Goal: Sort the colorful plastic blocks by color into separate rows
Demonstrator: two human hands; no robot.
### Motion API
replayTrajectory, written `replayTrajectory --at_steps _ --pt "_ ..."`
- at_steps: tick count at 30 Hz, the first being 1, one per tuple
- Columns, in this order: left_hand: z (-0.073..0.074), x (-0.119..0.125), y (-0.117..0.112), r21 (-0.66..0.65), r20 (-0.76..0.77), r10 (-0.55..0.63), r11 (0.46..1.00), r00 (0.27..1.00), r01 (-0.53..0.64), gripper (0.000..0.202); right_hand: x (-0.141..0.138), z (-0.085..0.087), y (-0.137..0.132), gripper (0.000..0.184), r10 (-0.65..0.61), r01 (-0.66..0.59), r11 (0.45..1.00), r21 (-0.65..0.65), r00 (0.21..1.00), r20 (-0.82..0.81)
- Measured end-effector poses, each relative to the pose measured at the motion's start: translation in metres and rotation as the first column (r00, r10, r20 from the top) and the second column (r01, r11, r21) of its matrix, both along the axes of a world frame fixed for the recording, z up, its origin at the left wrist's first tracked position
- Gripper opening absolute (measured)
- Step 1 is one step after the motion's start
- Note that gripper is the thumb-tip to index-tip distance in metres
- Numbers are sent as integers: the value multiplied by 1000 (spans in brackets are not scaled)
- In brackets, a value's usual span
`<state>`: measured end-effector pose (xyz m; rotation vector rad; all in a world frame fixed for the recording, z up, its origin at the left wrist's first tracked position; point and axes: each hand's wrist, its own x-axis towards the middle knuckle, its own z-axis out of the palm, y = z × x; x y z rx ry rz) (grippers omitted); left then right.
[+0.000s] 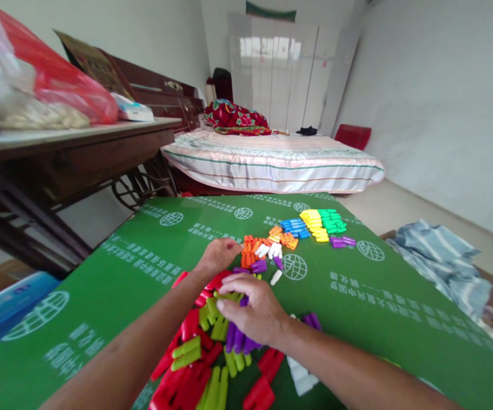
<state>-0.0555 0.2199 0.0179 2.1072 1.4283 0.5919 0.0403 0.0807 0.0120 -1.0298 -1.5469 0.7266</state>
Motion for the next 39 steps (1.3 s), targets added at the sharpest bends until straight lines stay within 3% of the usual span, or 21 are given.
replayTrajectory --at_steps 2,3,5,7,10,12,15,21,24,29,34,39 --pt "2 5 9 10 -30 -9 1000 1000 9 34 24 10 11 18 3 -36 980 197 986 170" --pt "3 9 13 15 -41 -13 1000 999 14 34 45 13 22 22 -54 -15 963 270 968 246" --pt "5 21 22 25 -54 -22 999 998 24 35 106 16 53 28 -233 136 947 291 914 332" --pt "7 37 31 28 -56 -45 999 997 46 42 180 12 91 38 -416 362 909 208 830 372" --pt "7 65 46 13 -49 -112 994 992 113 55 287 -5 135 48 -573 644 763 -53 712 406" --pt "4 84 57 2 -44 -164 986 986 164 60 337 -19 151 47 -579 687 698 -203 708 405" --pt "-3 110 74 -19 -50 -235 972 971 234 66 374 -38 158 45 -543 650 700 -295 753 371" --pt "-17 158 103 -97 -72 -354 933 932 347 79 373 -56 173 47 -446 491 753 -438 870 209" --pt "-19 185 113 -107 -54 -421 904 905 414 83 360 -55 177 46 -391 388 788 -479 915 98" --pt "-19 222 124 -111 -14 -528 845 849 523 80 334 -48 171 46 -276 305 843 -443 952 131" --pt "-20 223 124 -141 -14 -601 793 799 593 61 307 -49 164 44 -317 334 862 -381 942 108" --pt "-17 195 120 -138 -57 -554 828 831 543 57 279 -46 153 39 -529 483 786 -386 849 -15"
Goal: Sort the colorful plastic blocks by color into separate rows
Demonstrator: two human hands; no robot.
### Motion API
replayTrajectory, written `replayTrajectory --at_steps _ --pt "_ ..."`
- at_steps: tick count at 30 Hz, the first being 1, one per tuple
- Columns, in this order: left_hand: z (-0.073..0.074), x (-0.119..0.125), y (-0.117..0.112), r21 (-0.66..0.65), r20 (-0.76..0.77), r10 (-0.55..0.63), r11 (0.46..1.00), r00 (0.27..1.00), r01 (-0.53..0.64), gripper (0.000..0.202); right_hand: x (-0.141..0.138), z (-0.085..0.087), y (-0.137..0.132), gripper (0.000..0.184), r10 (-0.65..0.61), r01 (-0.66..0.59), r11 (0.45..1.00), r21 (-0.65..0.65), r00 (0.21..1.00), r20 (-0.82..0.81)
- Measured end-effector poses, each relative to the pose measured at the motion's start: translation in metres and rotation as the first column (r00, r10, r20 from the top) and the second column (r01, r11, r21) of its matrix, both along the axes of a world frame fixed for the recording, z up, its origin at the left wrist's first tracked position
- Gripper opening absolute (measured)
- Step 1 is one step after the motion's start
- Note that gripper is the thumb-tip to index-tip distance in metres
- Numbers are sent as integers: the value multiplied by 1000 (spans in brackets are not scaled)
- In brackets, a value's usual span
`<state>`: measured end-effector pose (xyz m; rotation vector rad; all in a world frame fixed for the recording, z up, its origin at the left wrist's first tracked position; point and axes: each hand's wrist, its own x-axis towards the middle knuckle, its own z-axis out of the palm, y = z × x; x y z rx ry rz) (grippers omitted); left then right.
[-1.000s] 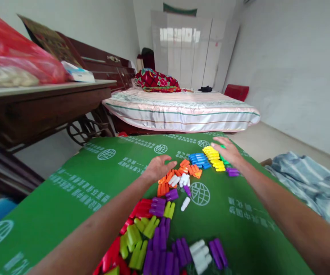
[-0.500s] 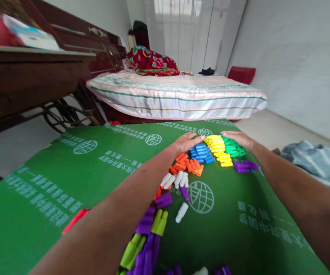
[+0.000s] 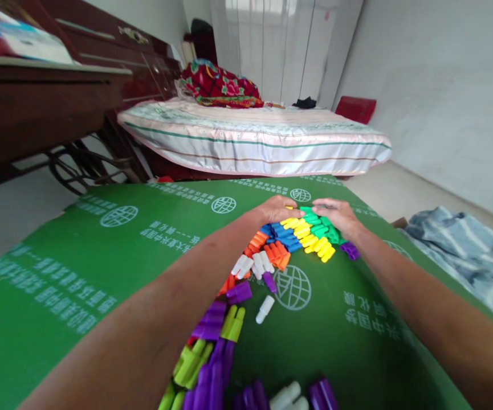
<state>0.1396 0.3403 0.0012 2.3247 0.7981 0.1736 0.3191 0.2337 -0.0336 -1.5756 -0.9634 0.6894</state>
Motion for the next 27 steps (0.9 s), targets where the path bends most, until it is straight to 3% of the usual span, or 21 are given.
replayTrajectory --at_steps 4,9,15,22,27 --pt "6 -20 -10 -26 -25 35 999 999 -36 59 -27 2 -12 39 -83 76 995 -60 989 -123" --pt "13 -43 -30 -41 -36 31 999 999 -33 59 -65 1 -24 43 -16 9 999 -48 991 -132" --pt "21 -88 -44 -65 -29 27 997 999 -29 56 -110 3 -40 36 33 -35 999 -13 994 -105" --pt "42 -141 -58 -107 -48 31 994 998 -36 52 -169 24 -66 29 210 -211 977 -18 976 -49" --pt "53 -166 -71 -163 -65 32 986 997 -43 51 -205 35 -80 20 349 -357 932 52 929 125"
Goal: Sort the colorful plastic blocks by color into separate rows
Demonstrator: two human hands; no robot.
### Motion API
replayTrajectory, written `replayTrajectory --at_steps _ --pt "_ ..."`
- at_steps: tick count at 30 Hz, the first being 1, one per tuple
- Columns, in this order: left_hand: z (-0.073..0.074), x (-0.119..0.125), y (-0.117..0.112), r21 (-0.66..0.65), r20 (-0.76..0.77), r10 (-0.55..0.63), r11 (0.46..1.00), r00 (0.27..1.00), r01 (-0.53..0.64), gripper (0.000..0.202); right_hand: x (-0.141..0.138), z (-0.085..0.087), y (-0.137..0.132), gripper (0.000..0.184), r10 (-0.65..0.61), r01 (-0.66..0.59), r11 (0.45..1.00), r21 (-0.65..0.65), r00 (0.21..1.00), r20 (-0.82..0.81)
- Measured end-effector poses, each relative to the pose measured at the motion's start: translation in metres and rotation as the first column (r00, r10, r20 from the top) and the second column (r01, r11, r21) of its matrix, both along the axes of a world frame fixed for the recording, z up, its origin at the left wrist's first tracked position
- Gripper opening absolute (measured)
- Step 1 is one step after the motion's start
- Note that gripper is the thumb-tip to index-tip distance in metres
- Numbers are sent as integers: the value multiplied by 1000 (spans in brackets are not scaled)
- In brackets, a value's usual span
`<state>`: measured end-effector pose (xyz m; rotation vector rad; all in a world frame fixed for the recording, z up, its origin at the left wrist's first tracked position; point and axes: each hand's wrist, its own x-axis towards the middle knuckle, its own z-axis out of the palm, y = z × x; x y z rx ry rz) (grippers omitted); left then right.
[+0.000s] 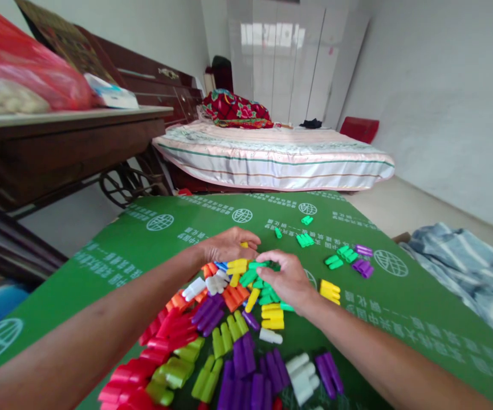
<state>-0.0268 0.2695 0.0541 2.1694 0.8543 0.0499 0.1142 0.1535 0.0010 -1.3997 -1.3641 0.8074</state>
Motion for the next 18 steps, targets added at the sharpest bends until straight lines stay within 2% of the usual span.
replayTrajectory --at_steps 3,5,7,9,11,13,15,17,18 --pt "8 -12 -10 -34 1 -16 999 1000 16 46 -20 3 -18 18 70 -79 994 79 991 112" --pt "15 -21 -19 -31 -27 -77 997 997 77 34 -31 8 -34 16 123 -143 985 99 976 180" --pt "20 -30 -27 -21 -79 -133 991 988 132 26 -36 16 -48 11 227 -257 962 89 939 259" --pt "21 -40 -35 -23 -111 -130 992 985 128 24 -29 25 -48 12 324 -372 925 70 873 365" --pt "18 -49 -40 -5 -108 -73 997 992 73 26 -5 31 -28 18 302 -387 919 71 810 502" --pt "13 -54 -44 28 -89 -6 1000 996 9 33 32 29 10 22 104 -230 966 117 762 640" --pt "10 -57 -46 41 -83 30 999 996 -26 36 74 21 54 35 -57 27 998 53 694 718" --pt "9 -58 -50 18 -94 13 1000 995 -12 33 110 8 89 46 -57 240 962 -133 648 760" --pt "9 -58 -52 11 -94 4 1000 996 -3 31 123 2 101 44 -51 274 947 -168 645 763"
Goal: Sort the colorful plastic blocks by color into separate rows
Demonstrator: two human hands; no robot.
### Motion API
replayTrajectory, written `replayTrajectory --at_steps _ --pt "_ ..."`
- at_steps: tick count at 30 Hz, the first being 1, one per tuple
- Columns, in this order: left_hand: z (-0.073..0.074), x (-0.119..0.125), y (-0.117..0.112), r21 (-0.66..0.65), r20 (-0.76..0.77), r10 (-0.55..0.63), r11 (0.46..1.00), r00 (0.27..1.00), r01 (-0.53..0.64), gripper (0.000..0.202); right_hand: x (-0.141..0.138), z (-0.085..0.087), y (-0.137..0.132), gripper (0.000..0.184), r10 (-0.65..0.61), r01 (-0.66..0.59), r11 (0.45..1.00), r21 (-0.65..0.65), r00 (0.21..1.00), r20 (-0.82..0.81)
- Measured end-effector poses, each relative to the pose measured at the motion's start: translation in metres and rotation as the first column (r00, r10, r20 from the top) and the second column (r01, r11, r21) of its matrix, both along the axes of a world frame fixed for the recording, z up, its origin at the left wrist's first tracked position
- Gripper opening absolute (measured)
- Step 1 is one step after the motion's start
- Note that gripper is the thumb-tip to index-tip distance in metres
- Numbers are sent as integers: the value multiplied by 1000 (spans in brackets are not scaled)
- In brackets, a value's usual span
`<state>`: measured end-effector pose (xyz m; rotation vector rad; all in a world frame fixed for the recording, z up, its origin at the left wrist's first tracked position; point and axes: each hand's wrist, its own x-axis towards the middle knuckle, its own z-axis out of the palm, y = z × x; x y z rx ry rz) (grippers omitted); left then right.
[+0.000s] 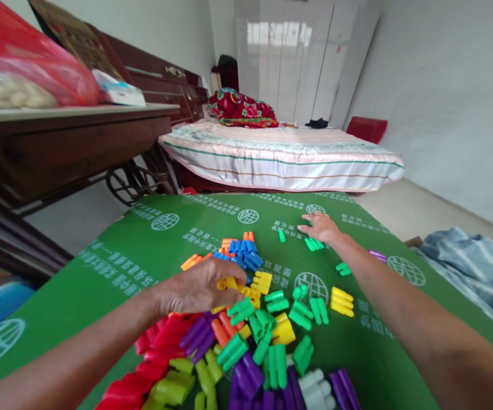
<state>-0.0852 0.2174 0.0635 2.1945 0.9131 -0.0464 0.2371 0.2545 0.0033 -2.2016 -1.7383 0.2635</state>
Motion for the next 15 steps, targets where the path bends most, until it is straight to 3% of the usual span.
replayTrajectory --at_steps 2,4,8,12,15 --pt "2 -1 -5 4 22 -2 1000 1000 2 30 11 -11 9 37 -26 26 999 -37 1000 -2" --pt "3 -2 -10 -2 52 -5 1000 999 6 28 4 -18 1 31 -10 9 1000 -30 1000 -8" --pt "1 -3 -5 28 87 12 1000 996 -14 28 -47 -22 -52 26 93 -94 995 -17 995 -29" --pt "-12 9 25 292 113 173 936 978 -199 40 -98 -9 -111 22 374 -359 926 114 912 -168" --pt "-24 27 56 407 -17 312 870 950 -279 57 -81 7 -130 26 476 -418 868 269 855 -207"
